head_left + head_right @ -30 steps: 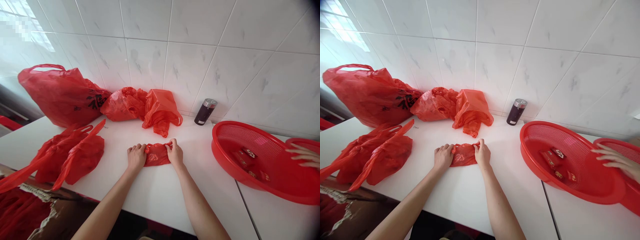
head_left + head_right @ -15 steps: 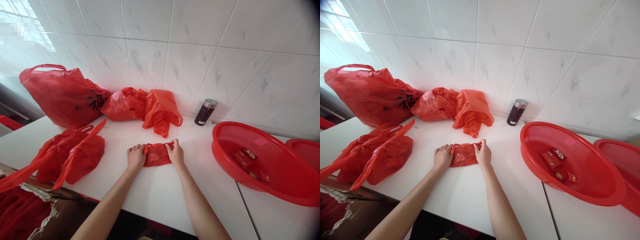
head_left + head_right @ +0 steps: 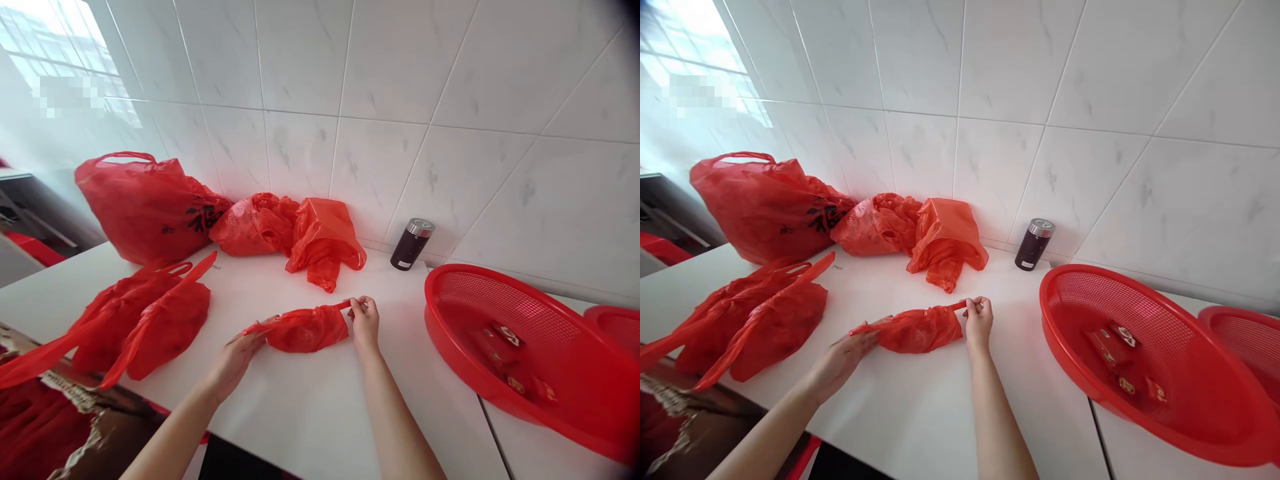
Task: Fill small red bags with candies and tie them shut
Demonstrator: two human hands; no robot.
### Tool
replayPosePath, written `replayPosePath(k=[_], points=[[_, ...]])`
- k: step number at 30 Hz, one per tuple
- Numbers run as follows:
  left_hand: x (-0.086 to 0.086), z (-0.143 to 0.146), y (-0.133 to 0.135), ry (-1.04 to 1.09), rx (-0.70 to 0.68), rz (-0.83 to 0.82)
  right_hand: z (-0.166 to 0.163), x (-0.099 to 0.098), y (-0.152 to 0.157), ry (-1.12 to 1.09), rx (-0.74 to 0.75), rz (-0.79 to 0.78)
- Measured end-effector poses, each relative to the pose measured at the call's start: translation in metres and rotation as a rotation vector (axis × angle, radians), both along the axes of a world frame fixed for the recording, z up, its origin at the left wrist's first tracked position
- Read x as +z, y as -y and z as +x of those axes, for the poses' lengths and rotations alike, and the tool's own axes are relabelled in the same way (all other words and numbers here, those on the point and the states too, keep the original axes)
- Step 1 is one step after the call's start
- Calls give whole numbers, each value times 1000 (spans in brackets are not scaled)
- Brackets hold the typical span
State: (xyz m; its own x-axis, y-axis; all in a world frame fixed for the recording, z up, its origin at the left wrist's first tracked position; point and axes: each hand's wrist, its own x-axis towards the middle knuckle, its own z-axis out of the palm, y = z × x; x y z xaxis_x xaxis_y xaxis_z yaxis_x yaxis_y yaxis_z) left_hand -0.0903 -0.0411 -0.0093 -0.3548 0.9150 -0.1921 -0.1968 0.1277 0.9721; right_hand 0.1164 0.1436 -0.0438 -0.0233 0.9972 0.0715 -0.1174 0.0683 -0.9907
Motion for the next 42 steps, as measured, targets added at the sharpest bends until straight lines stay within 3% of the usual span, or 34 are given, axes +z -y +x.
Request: replayPosePath(k=[2,4,7,10,12,14,16,19,23,29,32,33,35,38,42], points=[[3,-2,6,276,19,-42,-1,0,-1,-42,-3,-19],[9,-6,8,364,53,-107,-1,0,0,-70,11,-30],[25,-9,5,142,209,-111,0,1,1,-101,51,-40],[44,3,-7,-345,402,78,1,4,3,-123,91,-48],[50,22,-21,-758,315,192,1,7,4,-134,123,-55],[48,42,-38,-1102,103,181,4,9,5,-148,151,-67],[43,57,-53,-1187,-14,94,8,10,3,-170,166,-85],[38,57,-59,-1167,-20,-5,14,9,-2,-207,148,-116],[50,17,-26,-1130,81,-138,16,3,-8,-206,124,-131],[72,-42,43,-1226,443,-341,12,-3,-8,-72,146,-78],[63,-36,56,-1443,578,-295,8,-4,-4,46,135,-3],[57,-30,57,-1489,554,-248,6,-3,-1,95,127,33],[42,-19,55,-1442,381,-192,0,-3,6,197,111,124],[19,-17,52,-1217,126,-303,-10,-2,16,316,120,266],[1,-45,47,-1158,164,-430,-26,0,14,651,190,439]])
